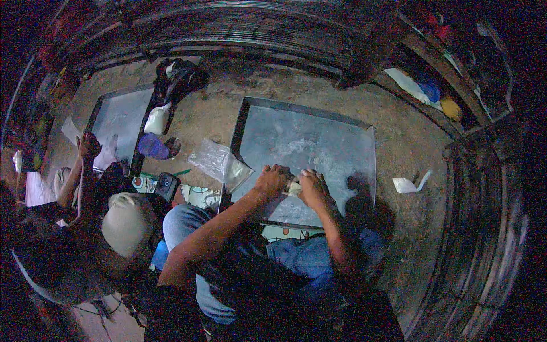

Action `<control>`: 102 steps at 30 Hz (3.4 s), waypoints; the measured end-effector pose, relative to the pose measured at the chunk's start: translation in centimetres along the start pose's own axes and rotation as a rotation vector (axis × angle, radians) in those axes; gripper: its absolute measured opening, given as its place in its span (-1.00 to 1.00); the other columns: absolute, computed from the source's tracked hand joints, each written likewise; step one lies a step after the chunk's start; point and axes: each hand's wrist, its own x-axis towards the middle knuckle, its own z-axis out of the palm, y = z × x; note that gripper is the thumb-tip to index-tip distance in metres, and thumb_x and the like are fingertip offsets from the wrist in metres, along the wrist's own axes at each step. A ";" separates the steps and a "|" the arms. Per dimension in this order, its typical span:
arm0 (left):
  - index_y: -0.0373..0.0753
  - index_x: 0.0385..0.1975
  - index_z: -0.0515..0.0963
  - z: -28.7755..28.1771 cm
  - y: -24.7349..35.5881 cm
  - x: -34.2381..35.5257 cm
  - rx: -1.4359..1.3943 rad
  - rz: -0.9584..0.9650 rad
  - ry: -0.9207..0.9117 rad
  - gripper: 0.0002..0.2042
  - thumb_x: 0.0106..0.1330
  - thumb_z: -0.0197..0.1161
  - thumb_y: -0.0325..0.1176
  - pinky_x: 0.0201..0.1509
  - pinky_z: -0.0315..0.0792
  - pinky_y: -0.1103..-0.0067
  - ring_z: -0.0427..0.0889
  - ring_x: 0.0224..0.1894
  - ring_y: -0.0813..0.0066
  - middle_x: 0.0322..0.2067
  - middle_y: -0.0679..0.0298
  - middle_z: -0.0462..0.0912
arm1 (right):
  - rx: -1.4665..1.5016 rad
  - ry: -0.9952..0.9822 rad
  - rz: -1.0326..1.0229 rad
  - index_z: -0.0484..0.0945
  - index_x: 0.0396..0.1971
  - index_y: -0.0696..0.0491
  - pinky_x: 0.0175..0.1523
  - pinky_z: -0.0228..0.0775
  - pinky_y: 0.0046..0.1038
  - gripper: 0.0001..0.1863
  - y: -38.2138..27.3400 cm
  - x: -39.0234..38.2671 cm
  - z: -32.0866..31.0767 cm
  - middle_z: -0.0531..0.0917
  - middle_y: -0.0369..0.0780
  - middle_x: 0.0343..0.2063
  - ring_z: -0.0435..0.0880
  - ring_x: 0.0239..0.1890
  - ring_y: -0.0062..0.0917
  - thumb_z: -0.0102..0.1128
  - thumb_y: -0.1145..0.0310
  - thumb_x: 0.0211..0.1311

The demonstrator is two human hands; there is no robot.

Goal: The person kneads a piece of dough on a metal tray with flour by hand, repeatedly stretching, folding, and pressing it.

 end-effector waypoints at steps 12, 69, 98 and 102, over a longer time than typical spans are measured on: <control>-0.19 -0.18 0.54 1.1 -3.5 1.2 -0.132 0.152 0.106 -0.74 0.11 0.28 -0.35 -0.18 0.58 0.24 0.68 -0.22 0.02 -0.31 0.06 0.68 | 0.227 0.044 -0.100 0.56 -0.11 0.12 -0.06 0.51 -0.16 -0.60 -0.3 0.9 -1.6 0.67 -0.01 -0.26 0.66 -0.21 -0.09 0.32 0.37 -0.02; -0.19 -0.18 0.56 -5.7 -4.2 0.3 -0.402 0.127 0.137 -0.58 -0.01 0.46 -0.13 0.04 0.45 0.27 0.53 -0.03 0.04 -0.16 0.07 0.62 | 0.360 0.184 -0.031 0.58 -0.02 0.04 0.04 0.45 -0.37 -0.30 1.5 1.3 -5.1 0.57 -0.20 -0.06 0.60 -0.07 -0.34 0.61 0.33 -0.35; -0.11 0.01 0.52 -1.2 -8.3 -0.4 -0.040 0.082 0.007 -0.50 0.13 0.29 0.04 -0.03 0.52 0.28 0.64 -0.08 0.11 -0.16 0.04 0.66 | 0.188 -0.102 0.009 0.52 -0.02 0.12 0.03 0.47 -0.19 -0.52 -2.0 1.4 -0.6 0.63 -0.02 -0.12 0.62 -0.10 -0.09 0.26 0.44 -0.05; -0.18 0.00 0.52 -7.9 -6.7 -1.0 -0.391 0.104 -0.003 -0.51 0.19 0.26 0.02 -0.03 0.50 0.34 0.63 -0.17 0.09 -0.23 0.03 0.65 | 0.683 -0.149 0.153 0.51 0.00 0.14 0.00 0.47 -0.36 -0.56 2.2 1.7 -1.5 0.63 -0.14 -0.15 0.62 -0.09 -0.33 0.27 0.47 0.04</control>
